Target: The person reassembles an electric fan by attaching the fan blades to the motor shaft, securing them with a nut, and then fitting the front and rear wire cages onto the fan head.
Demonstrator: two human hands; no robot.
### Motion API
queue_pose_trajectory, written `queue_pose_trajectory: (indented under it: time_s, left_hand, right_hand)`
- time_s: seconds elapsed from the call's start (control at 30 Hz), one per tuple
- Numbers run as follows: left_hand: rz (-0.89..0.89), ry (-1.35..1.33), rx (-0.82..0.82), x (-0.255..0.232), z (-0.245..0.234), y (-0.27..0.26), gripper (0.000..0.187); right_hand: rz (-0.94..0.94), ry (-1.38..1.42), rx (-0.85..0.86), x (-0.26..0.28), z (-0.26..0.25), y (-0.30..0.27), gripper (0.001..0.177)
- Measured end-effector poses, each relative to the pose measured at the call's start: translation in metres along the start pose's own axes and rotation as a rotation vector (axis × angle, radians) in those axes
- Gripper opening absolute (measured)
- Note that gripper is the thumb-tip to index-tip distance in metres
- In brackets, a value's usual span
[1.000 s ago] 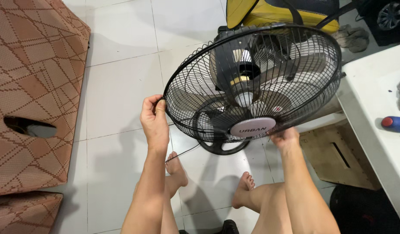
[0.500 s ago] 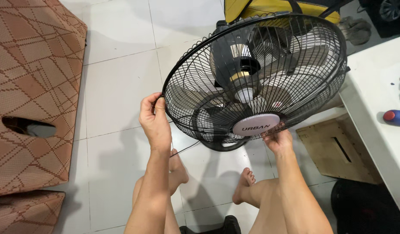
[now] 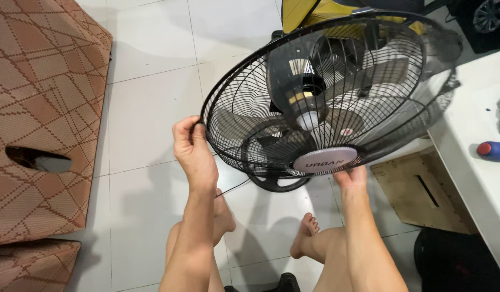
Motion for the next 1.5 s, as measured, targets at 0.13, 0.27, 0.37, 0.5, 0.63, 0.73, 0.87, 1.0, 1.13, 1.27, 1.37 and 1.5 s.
queue_pose_trajectory:
  time_s: [0.13, 0.27, 0.37, 0.5, 0.63, 0.73, 0.87, 1.0, 1.13, 1.27, 1.37, 1.5]
  left_hand:
    - [-0.018, -0.100, 0.002, -0.005, -0.003, 0.003, 0.013]
    - [-0.013, -0.223, 0.015, -0.004, -0.009, 0.001, 0.013]
    - [-0.040, -0.346, 0.014, 0.004, -0.014, -0.005, 0.014]
    - [-0.100, -0.457, -0.018, 0.015, -0.022, -0.018, 0.013]
    - [-0.130, -0.547, -0.029, 0.022, -0.025, -0.029, 0.012]
    - [-0.209, -0.564, -0.036, 0.026, -0.028, -0.039, 0.010]
    - [-0.343, -0.547, -0.011, 0.031, -0.036, -0.056, 0.010]
    - [-0.460, -0.714, -0.037, 0.049, -0.052, -0.077, 0.007]
    - [-0.521, -0.843, -0.099, 0.079, -0.078, -0.097, 0.005]
    - [-0.536, -0.880, -0.160, 0.115, -0.097, -0.116, 0.012]
    - [-0.627, -0.956, -0.175, 0.141, -0.098, -0.132, 0.010]
    - [-0.734, -1.108, -0.238, 0.173, -0.087, -0.151, 0.025]
  right_hand:
    - [-0.019, -0.011, 0.223, 0.009, 0.047, -0.006, 0.022]
    - [-0.055, -0.045, 0.111, 0.016, 0.068, -0.034, 0.024]
    - [-0.101, -0.168, 0.057, 0.029, 0.078, -0.059, 0.028]
    - [-0.154, -0.200, -0.002, 0.049, 0.105, -0.089, 0.030]
    - [-0.201, -0.237, 0.136, 0.065, 0.145, -0.114, 0.029]
    - [-0.241, -0.270, 0.169, 0.080, 0.163, -0.127, 0.028]
    - [-0.282, -0.231, 0.382, 0.096, 0.178, -0.140, 0.017]
    - [-0.279, -0.484, 0.281, 0.101, 0.184, -0.161, 0.012]
    - [-0.224, -0.478, 0.305, 0.085, 0.209, -0.194, 0.014]
    - [-0.228, -0.486, 0.366, 0.065, 0.240, -0.234, 0.020]
    - [-0.276, -0.530, 0.384, 0.054, 0.261, -0.265, 0.023]
    - [-0.343, -0.635, 0.366, 0.041, 0.284, -0.299, 0.028]
Point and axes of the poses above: each hand's wrist, its own y-axis towards the middle knuckle, its own z-axis out of the palm, x = y × z, the point moved 4 cm from there along y, towards the middle knuckle, and after that the axes turned 13 degrees about x, right-handed, at the moved point
